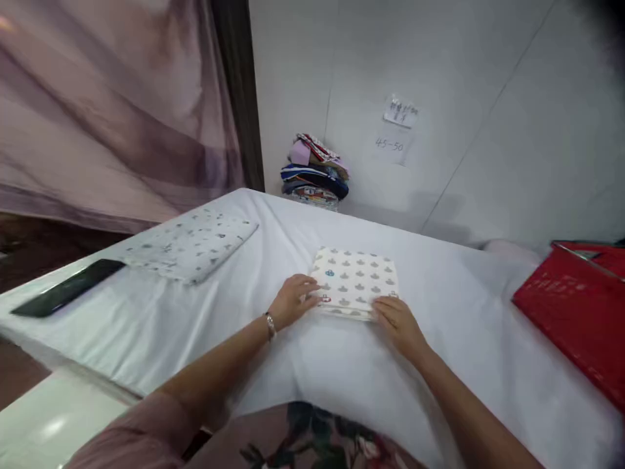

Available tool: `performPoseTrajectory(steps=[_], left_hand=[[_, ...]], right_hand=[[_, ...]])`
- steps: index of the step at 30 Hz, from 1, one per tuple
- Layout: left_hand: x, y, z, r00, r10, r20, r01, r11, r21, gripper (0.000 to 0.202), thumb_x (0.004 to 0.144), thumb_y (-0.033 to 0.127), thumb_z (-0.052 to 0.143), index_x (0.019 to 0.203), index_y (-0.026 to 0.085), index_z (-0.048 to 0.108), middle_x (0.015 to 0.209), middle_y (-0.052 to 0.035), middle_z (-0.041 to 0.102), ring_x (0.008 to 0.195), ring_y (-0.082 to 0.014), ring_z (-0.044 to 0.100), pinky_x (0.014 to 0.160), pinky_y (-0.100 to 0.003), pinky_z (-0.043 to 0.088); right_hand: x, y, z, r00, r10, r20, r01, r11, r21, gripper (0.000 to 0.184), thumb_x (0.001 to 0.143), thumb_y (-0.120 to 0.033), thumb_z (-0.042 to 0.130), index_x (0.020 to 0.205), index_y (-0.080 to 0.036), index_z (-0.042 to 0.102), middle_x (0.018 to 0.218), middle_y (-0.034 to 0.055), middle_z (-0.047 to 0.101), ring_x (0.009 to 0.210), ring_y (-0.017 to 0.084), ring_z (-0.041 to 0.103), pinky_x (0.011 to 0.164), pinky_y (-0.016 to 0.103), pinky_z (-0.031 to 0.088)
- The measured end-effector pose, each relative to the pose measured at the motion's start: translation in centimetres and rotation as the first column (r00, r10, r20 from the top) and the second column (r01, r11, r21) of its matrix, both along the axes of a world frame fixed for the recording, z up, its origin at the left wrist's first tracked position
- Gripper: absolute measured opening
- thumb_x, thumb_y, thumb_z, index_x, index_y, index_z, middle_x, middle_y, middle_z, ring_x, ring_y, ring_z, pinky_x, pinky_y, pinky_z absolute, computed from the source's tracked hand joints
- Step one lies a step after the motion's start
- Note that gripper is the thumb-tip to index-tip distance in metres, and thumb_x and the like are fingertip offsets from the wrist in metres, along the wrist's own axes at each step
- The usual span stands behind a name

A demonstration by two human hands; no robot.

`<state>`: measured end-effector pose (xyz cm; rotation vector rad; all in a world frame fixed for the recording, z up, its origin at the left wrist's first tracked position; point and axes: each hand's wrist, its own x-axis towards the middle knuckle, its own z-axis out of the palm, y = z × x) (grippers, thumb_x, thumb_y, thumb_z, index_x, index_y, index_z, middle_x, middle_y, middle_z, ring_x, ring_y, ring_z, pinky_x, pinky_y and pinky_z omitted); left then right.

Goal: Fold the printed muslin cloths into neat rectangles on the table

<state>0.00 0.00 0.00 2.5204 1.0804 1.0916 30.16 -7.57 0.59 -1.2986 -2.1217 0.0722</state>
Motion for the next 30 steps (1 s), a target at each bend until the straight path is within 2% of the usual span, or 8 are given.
performPoseTrajectory(steps=[5, 12, 17, 21, 25, 28, 30], left_hand=[[1.2, -1.0, 1.2, 0.984, -0.06, -0.167, 0.059, 0.998, -0.008, 0.015, 0.084, 0.029, 0.057, 0.096, 0.027, 0.066, 0.098, -0.0026, 0.062, 0.096, -0.018, 0.053, 0.088, -0.035, 0.038], [2.0, -1.4, 1.4, 0.967, -0.078, -0.242, 0.09, 0.995, 0.039, 0.019, 0.085, 0.022, 0.051, 0.1, 0.023, 0.063, 0.097, -0.0042, 0.061, 0.096, -0.0189, 0.051, 0.088, -0.036, 0.037], [1.8, -1.8, 1.1, 0.97, -0.034, -0.241, 0.064, 0.991, 0.116, 0.025, 0.088, 0.016, 0.042, 0.098, 0.022, 0.064, 0.088, -0.0045, 0.062, 0.088, -0.0181, 0.051, 0.083, -0.035, 0.038], [1.5, -2.3, 0.7, 0.97, -0.048, -0.238, 0.067, 0.995, 0.072, 0.028, 0.087, 0.013, 0.04, 0.098, 0.022, 0.064, 0.088, -0.0045, 0.062, 0.087, -0.0178, 0.051, 0.078, -0.033, 0.039], [2.1, -2.5, 1.6, 0.982, -0.036, -0.186, 0.037, 0.999, 0.004, 0.017, 0.083, 0.02, 0.05, 0.091, 0.021, 0.065, 0.087, -0.0044, 0.061, 0.087, -0.0184, 0.051, 0.077, -0.033, 0.039], [3.3, -2.5, 2.5, 0.985, -0.038, -0.169, 0.045, 0.998, 0.033, 0.015, 0.083, 0.027, 0.052, 0.089, 0.02, 0.063, 0.092, -0.0047, 0.06, 0.089, -0.0187, 0.051, 0.081, -0.034, 0.038], [4.1, -2.5, 2.4, 0.976, -0.062, -0.207, 0.072, 0.997, 0.041, 0.017, 0.087, 0.027, 0.048, 0.087, 0.02, 0.063, 0.09, -0.0044, 0.06, 0.087, -0.0181, 0.05, 0.079, -0.034, 0.038]], right_hand=[[-2.9, 1.1, 0.4, 0.997, 0.037, 0.064, -0.034, 0.999, -0.042, 0.022, 0.089, -0.028, 0.049, 0.104, -0.023, 0.064, 0.104, 0.0067, 0.062, 0.098, 0.022, 0.054, 0.088, 0.041, 0.044], [-3.3, 1.1, 0.0, 0.999, -0.005, 0.048, 0.003, 0.999, 0.036, 0.024, 0.091, -0.021, 0.042, 0.099, -0.021, 0.064, 0.093, 0.0066, 0.061, 0.087, 0.02, 0.053, 0.076, 0.036, 0.045], [-3.5, 0.2, -0.5, 0.994, 0.004, 0.113, -0.009, 0.999, 0.05, 0.028, 0.091, -0.015, 0.039, 0.102, -0.021, 0.063, 0.09, 0.0064, 0.059, 0.084, 0.02, 0.05, 0.073, 0.033, 0.043], [-3.6, -0.1, -0.9, 0.99, 0.002, 0.141, -0.012, 0.998, 0.067, 0.031, 0.088, -0.011, 0.038, 0.105, -0.021, 0.062, 0.091, 0.0061, 0.058, 0.084, 0.02, 0.049, 0.072, 0.032, 0.042], [-3.7, 0.0, -1.5, 0.987, -0.018, 0.16, 0.004, 0.996, 0.088, 0.031, 0.086, -0.009, 0.039, 0.102, -0.021, 0.063, 0.09, 0.0062, 0.057, 0.083, 0.02, 0.049, 0.071, 0.032, 0.041], [-3.9, 0.0, -1.7, 0.988, -0.023, 0.151, 0.011, 0.996, 0.085, 0.03, 0.085, -0.01, 0.04, 0.101, -0.02, 0.063, 0.089, 0.0064, 0.058, 0.082, 0.02, 0.05, 0.071, 0.033, 0.042], [-4.0, -0.2, -1.3, 0.991, -0.01, 0.133, 0.005, 0.999, 0.04, 0.03, 0.086, -0.012, 0.04, 0.102, -0.02, 0.063, 0.09, 0.0068, 0.058, 0.082, 0.02, 0.05, 0.072, 0.034, 0.043]])
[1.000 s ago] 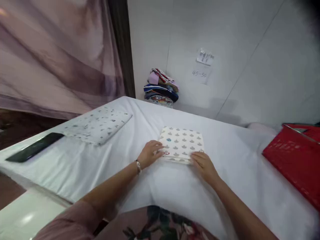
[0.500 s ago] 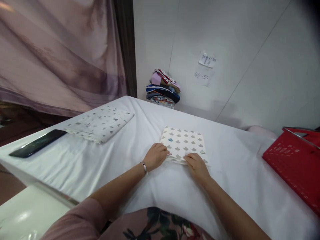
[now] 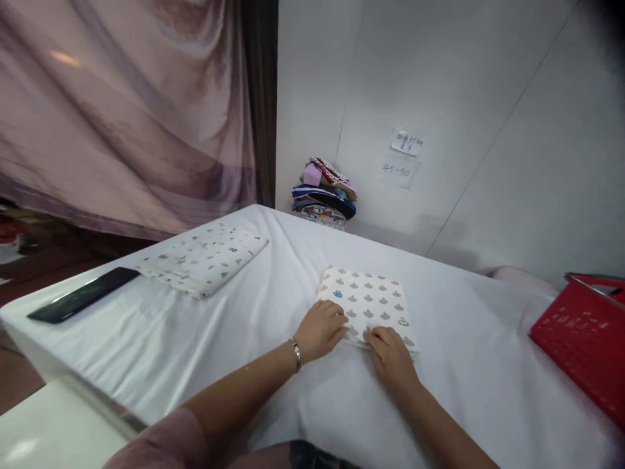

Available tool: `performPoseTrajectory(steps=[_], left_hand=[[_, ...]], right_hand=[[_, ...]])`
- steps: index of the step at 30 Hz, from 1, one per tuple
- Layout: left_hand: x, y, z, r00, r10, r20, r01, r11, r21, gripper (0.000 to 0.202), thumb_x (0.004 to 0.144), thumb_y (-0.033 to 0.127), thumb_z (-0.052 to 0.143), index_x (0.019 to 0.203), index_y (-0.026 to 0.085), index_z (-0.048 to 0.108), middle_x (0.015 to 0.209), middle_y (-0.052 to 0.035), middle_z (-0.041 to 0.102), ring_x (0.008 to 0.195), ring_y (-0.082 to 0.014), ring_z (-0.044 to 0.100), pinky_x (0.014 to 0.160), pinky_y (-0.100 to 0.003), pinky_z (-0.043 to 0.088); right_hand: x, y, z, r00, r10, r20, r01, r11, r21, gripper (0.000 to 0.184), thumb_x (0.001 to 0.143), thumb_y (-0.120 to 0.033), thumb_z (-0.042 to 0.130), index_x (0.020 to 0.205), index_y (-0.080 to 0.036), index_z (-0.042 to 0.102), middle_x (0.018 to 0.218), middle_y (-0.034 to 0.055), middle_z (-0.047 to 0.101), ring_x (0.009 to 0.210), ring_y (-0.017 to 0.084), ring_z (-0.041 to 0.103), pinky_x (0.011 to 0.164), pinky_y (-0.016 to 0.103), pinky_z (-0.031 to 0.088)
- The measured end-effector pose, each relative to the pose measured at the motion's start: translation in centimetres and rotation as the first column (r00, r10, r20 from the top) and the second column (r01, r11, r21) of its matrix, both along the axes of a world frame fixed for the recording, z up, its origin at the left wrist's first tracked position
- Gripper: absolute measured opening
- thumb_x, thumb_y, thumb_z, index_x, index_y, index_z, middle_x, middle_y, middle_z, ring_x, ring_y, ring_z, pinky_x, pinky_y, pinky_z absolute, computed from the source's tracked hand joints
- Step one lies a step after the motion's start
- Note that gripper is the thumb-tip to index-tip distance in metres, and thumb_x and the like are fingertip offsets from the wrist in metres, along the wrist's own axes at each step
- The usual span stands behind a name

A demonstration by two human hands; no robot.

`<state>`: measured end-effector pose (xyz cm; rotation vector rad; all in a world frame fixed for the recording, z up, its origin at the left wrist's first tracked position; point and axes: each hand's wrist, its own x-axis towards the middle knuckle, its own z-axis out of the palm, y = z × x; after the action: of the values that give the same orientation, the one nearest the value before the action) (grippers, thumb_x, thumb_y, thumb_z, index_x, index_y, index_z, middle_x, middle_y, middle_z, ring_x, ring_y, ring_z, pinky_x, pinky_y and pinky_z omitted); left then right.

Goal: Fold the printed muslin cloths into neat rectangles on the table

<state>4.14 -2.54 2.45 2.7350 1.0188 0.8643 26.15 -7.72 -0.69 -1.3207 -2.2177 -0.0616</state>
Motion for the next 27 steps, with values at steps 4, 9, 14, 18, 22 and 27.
performPoseTrajectory(steps=[4, 9, 14, 18, 22, 27], left_hand=[[0.6, -0.2, -1.5, 0.999, -0.008, -0.034, 0.008, 1.0, -0.013, 0.02, 0.088, 0.022, 0.045, 0.079, 0.019, 0.063, 0.082, -0.0037, 0.059, 0.083, -0.0171, 0.05, 0.075, -0.031, 0.039], [0.8, 0.3, -1.0, 0.999, 0.039, 0.03, -0.036, 0.995, -0.094, 0.025, 0.088, 0.027, 0.046, 0.071, 0.019, 0.062, 0.076, -0.0027, 0.06, 0.079, -0.0157, 0.052, 0.076, -0.031, 0.041], [1.6, 3.6, 0.3, 0.981, 0.189, 0.051, -0.182, 0.975, -0.127, 0.024, 0.086, 0.033, 0.051, 0.102, 0.019, 0.062, 0.117, -0.0073, 0.058, 0.113, -0.0223, 0.048, 0.097, -0.038, 0.037], [1.6, 5.5, -1.9, 0.957, 0.269, -0.106, -0.288, 0.916, -0.278, 0.047, 0.084, 0.041, 0.05, 0.125, 0.017, 0.048, 0.143, -0.0121, 0.034, 0.134, -0.0289, 0.025, 0.103, -0.049, 0.03], [1.4, 5.6, -3.4, 0.961, 0.255, -0.109, -0.277, 0.903, -0.328, 0.049, 0.087, 0.041, 0.043, 0.13, 0.017, 0.043, 0.147, -0.0125, 0.027, 0.137, -0.0268, 0.018, 0.104, -0.049, 0.03], [1.3, 5.4, -2.9, 0.96, 0.248, -0.133, -0.28, 0.893, -0.352, 0.049, 0.087, 0.041, 0.045, 0.131, 0.02, 0.042, 0.147, -0.0109, 0.026, 0.137, -0.0271, 0.017, 0.104, -0.051, 0.029]], right_hand=[[0.3, 0.1, 2.2, 0.99, -0.015, -0.141, -0.015, 0.978, -0.209, 0.022, 0.087, -0.021, 0.044, 0.092, -0.023, 0.065, 0.092, 0.0056, 0.06, 0.086, 0.019, 0.054, 0.074, 0.033, 0.047], [0.1, 1.7, 2.7, 0.987, -0.098, -0.127, 0.069, 0.974, -0.216, 0.033, 0.09, -0.035, 0.04, 0.114, -0.023, 0.059, 0.123, 0.0076, 0.054, 0.114, 0.022, 0.048, 0.094, 0.038, 0.043], [-1.9, 1.8, -0.8, 0.963, 0.003, 0.269, 0.046, 0.984, -0.175, 0.061, 0.082, -0.034, 0.052, 0.139, -0.021, 0.034, 0.146, 0.0083, 0.029, 0.135, 0.029, 0.022, 0.107, 0.051, 0.022], [-2.0, 0.5, -1.5, 0.959, 0.016, 0.283, 0.028, 0.988, -0.151, 0.065, 0.081, -0.03, 0.053, 0.141, -0.02, 0.03, 0.147, 0.0087, 0.025, 0.136, 0.028, 0.017, 0.108, 0.051, 0.021], [-0.6, 1.3, 0.8, 0.991, 0.073, 0.109, -0.034, 0.946, -0.323, 0.052, 0.089, -0.039, 0.043, 0.139, -0.025, 0.035, 0.145, 0.0059, 0.03, 0.134, 0.024, 0.025, 0.107, 0.048, 0.027], [1.7, 6.8, 2.7, 0.98, -0.195, 0.029, 0.193, 0.919, -0.343, 0.054, 0.091, -0.048, 0.034, 0.136, -0.018, 0.039, 0.148, 0.0097, 0.023, 0.137, 0.025, 0.016, 0.108, 0.046, 0.023]])
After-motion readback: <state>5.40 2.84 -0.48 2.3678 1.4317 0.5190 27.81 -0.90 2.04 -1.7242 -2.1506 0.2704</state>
